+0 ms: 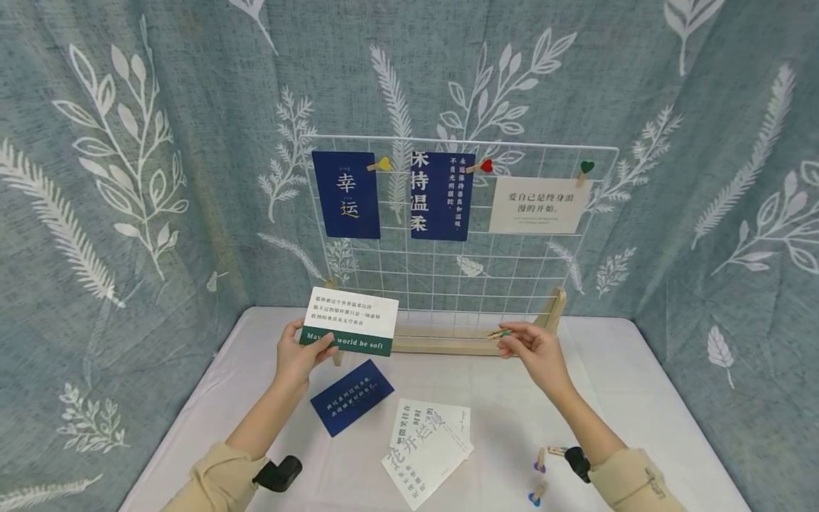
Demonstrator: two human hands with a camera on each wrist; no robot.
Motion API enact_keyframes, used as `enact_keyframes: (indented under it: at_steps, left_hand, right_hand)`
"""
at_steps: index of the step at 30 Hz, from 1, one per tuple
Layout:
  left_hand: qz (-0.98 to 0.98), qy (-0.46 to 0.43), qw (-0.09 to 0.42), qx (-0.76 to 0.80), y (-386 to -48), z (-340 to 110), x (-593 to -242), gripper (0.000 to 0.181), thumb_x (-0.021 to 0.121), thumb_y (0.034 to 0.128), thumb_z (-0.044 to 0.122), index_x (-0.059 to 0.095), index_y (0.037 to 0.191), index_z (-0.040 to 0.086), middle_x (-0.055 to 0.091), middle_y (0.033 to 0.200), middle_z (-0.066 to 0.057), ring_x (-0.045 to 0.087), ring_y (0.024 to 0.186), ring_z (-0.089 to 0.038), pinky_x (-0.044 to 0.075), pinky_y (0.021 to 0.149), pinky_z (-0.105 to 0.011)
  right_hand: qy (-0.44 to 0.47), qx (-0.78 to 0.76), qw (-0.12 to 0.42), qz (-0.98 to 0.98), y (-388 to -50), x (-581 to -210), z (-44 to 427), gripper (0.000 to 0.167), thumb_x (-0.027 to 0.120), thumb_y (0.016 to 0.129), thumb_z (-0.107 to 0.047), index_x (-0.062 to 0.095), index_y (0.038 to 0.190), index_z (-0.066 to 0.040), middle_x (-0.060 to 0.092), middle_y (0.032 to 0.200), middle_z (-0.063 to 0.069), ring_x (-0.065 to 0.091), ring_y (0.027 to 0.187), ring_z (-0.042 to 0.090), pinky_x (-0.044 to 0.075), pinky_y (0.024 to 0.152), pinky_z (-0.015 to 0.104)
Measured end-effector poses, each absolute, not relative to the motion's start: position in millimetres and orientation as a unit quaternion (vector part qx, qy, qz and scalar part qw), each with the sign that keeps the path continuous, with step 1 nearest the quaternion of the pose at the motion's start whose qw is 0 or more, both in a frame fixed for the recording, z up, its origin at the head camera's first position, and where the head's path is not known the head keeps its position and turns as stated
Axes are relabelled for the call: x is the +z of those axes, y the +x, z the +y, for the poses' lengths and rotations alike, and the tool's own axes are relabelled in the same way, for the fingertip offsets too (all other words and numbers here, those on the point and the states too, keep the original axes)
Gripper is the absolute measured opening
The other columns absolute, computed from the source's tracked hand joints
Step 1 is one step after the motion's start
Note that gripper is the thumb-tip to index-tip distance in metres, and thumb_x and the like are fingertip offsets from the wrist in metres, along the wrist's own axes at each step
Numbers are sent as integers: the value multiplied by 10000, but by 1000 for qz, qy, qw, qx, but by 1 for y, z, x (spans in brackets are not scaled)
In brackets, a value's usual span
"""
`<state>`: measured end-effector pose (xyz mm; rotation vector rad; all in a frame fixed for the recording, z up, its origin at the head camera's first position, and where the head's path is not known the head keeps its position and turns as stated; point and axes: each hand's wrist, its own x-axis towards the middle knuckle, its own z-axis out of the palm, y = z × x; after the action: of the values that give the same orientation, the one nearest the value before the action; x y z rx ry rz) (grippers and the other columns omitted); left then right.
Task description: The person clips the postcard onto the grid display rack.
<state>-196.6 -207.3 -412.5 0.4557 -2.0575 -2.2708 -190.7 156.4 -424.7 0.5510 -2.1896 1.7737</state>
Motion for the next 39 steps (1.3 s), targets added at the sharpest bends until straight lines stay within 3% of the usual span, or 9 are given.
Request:
enact_keyframes:
  at_steps: [2,8,10,22,28,33,36,39]
  left_hand:
    - [-660,143,13,-737,-198,-207,-411,640,558,889,-64,197,1411,13,545,844,20,612,562,12,542,634,-116]
    - [-667,122,-28,-735,-199,-209,-404,714,505,890,-104,85,1445,55,454,1107,-114,630,644,-20,554,656,-142]
    - [-679,110,-36,-725,-200,-210,-402,710,492,897,-98,64,1442,57,460,1130,-124,629,671,-29,559,661,-155]
    - [-711,96,-27,-696,-207,-215,-395,472,392,983,12,149,1387,-13,503,1152,-142,623,677,29,570,737,-200]
    - [-737,125,18,-664,-215,-217,-395,437,499,953,34,265,1313,-49,588,948,-28,571,644,59,511,635,-110]
    - [-742,123,46,-657,-223,-215,-397,410,529,940,33,319,1281,-57,594,856,22,560,630,67,483,611,-91]
    - [-747,120,61,-651,-230,-214,-399,390,534,942,46,346,1269,-52,598,853,18,551,625,70,479,607,-92]
    - [-755,114,66,-642,-237,-212,-400,381,524,952,66,356,1279,-33,609,875,5,543,629,76,478,617,-99]
  right_hand:
    - [202,611,135,-753,-193,-425,155,235,559,885,78,567,1089,197,680,825,-140,648,708,-23,565,644,176]
    - [202,591,153,-766,-196,-422,151,230,581,871,71,602,1080,165,662,947,284,630,792,-76,542,720,125]
    - [193,592,157,-767,-196,-422,149,236,588,868,67,600,1085,159,616,1007,353,619,837,-92,528,758,107]
    - [135,592,164,-777,-203,-419,137,173,646,841,38,609,988,120,648,983,307,621,799,-67,517,751,94]
    - [145,566,148,-798,-210,-413,133,197,649,856,-16,641,1015,100,655,991,268,630,826,-9,511,757,101]
    - [155,533,139,-820,-220,-409,128,219,625,878,-26,639,1055,103,667,1022,260,681,872,130,533,788,146]
    - [154,521,142,-827,-227,-408,124,225,625,881,-34,641,1063,97,674,1014,253,689,886,253,549,791,181]
    - [154,525,144,-825,-232,-407,118,217,630,872,-16,641,1050,108,673,993,261,688,861,292,557,768,188]
